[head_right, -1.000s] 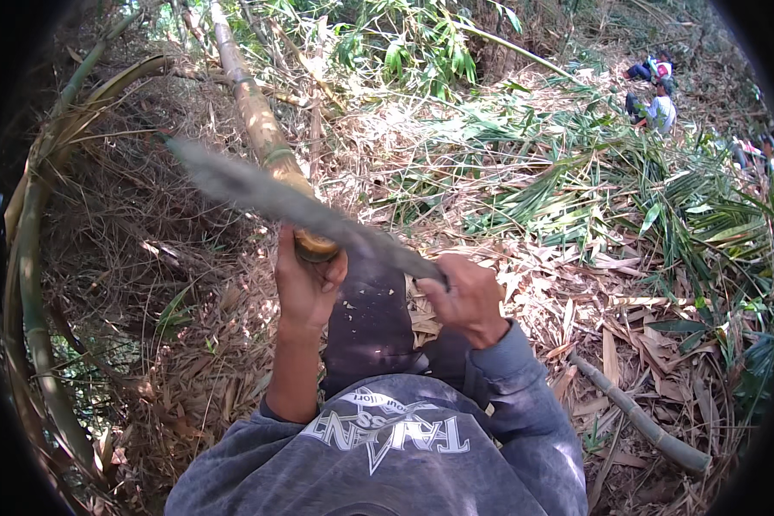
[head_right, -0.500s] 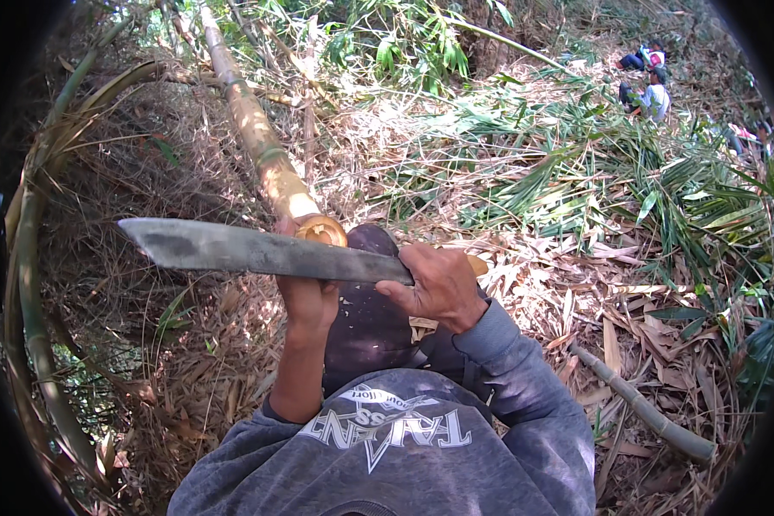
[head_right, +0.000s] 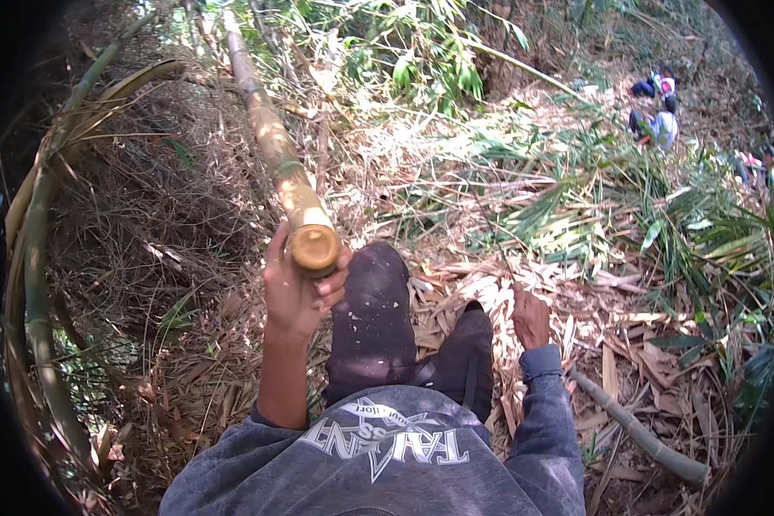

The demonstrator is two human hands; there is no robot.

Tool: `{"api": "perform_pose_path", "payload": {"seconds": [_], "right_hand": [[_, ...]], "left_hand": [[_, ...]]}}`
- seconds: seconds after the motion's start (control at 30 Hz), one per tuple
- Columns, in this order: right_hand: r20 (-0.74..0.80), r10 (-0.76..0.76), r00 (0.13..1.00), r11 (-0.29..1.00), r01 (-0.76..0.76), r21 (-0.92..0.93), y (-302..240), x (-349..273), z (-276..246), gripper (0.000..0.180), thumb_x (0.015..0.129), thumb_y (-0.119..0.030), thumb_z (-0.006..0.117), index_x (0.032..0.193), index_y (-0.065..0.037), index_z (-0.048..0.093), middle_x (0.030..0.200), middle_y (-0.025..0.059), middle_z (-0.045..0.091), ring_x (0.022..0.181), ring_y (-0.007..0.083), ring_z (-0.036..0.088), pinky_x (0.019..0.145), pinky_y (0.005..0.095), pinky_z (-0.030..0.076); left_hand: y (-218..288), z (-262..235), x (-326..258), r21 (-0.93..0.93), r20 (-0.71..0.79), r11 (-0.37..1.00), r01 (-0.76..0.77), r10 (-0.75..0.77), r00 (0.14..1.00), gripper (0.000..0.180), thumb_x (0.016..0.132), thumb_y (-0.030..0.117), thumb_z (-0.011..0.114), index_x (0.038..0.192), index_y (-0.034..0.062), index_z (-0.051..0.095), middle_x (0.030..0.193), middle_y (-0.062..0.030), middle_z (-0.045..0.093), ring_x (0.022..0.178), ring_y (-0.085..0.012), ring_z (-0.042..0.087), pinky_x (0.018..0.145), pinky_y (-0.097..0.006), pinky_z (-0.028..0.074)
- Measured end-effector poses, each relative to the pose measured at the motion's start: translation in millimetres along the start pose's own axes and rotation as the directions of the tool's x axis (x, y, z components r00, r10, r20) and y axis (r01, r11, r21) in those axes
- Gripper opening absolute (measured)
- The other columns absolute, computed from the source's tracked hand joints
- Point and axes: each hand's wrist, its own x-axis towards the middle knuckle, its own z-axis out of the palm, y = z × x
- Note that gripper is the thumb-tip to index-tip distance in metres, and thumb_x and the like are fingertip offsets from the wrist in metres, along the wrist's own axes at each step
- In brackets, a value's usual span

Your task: The person uses a large machete to cut a section of bamboo in a forest setting. They repeatedly strike the bamboo stalk to sever it, then hold the cut piece to inspect the cross-section.

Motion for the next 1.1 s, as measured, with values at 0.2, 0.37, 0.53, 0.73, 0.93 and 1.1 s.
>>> {"api": "perform_pose_path", "payload": {"seconds": [0.2,0.37,0.53,0.73,0.93,1.1], "right_hand": [[-0.139,-0.438,0.888,0.866,0.458,0.202,-87.7,-19.8,-21.5,0.044,0.096,-0.04,0.044,0.079,-0.002,0.059,0.059,0.0153,0.05,0.051,0.0334,0.053,0.049,0.0418,0.038],[-0.133,-0.511,0.849,0.801,0.527,0.284,-159.6,-16.1,-23.2,0.047,0.09,-0.048,0.055,0.077,-0.003,0.058,0.061,0.0131,0.051,0.05,0.0309,0.053,0.046,0.0393,0.04],[-0.165,-0.582,0.796,0.749,0.604,0.272,-184.6,-19.9,-12.6,0.048,0.086,-0.05,0.06,0.075,-0.004,0.056,0.061,0.0131,0.05,0.05,0.0314,0.054,0.046,0.0391,0.042],[-0.144,-0.64,0.754,0.715,0.654,0.246,-181.4,-19.6,-6.3,0.047,0.086,-0.049,0.059,0.074,-0.004,0.055,0.061,0.0137,0.049,0.05,0.032,0.054,0.046,0.0389,0.042],[-0.187,-0.491,0.851,0.863,0.504,0.026,-63.9,28.1,45.6,0.018,0.087,-0.014,0.054,0.099,-0.004,0.062,0.075,0.018,0.061,0.062,0.0331,0.059,0.054,0.0416,0.047],[0.043,-0.026,0.999,0.999,0.025,0.021,2.6,-1.4,45.9,0.048,0.098,-0.036,0.038,0.086,0.005,0.061,0.069,0.0248,0.058,0.063,0.0429,0.054,0.059,0.05,0.04]], "left_hand": [[-36.8,3.0,19.6,0.065,-0.025,0.99,0.122,-0.121,0.992,0.056,0.098,0.054,0.029,0.101,0.0032,0.051,0.074,-0.0088,0.051,0.046,-0.0073,0.037,0.035,-0.019,0.029],[-55.0,-3.3,19.6,0.138,-0.149,0.99,0.018,0.003,0.989,0.056,0.096,0.058,0.032,0.099,0.0053,0.051,0.065,-0.0058,0.052,0.041,-0.0077,0.035,0.035,-0.019,0.029],[-59.5,-13.1,20.2,0.141,-0.175,0.987,-0.08,0.105,0.979,0.054,0.096,0.058,0.032,0.099,0.007,0.051,0.071,-0.0119,0.06,0.041,-0.01,0.042,0.033,-0.022,0.032],[-65.6,-9.6,17.5,0.324,-0.303,0.918,-0.228,0.33,0.894,0.051,0.097,0.055,0.032,0.1,0.0081,0.052,0.067,-0.008,0.057,0.041,-0.0097,0.042,0.032,-0.021,0.031],[-38.8,20.4,-17.4,0.181,-0.08,0.956,-0.23,0.247,0.966,0.059,0.096,0.058,0.028,0.102,0.005,0.055,0.063,-0.0089,0.055,0.042,-0.0089,0.042,0.031,-0.02,0.03],[-15.9,-2.8,2.1,0.23,-0.136,0.967,-0.112,0.146,0.98,0.06,0.096,0.06,0.027,0.097,0.0056,0.053,0.063,-0.0062,0.051,0.042,-0.0084,0.037,0.034,-0.021,0.028]]}}
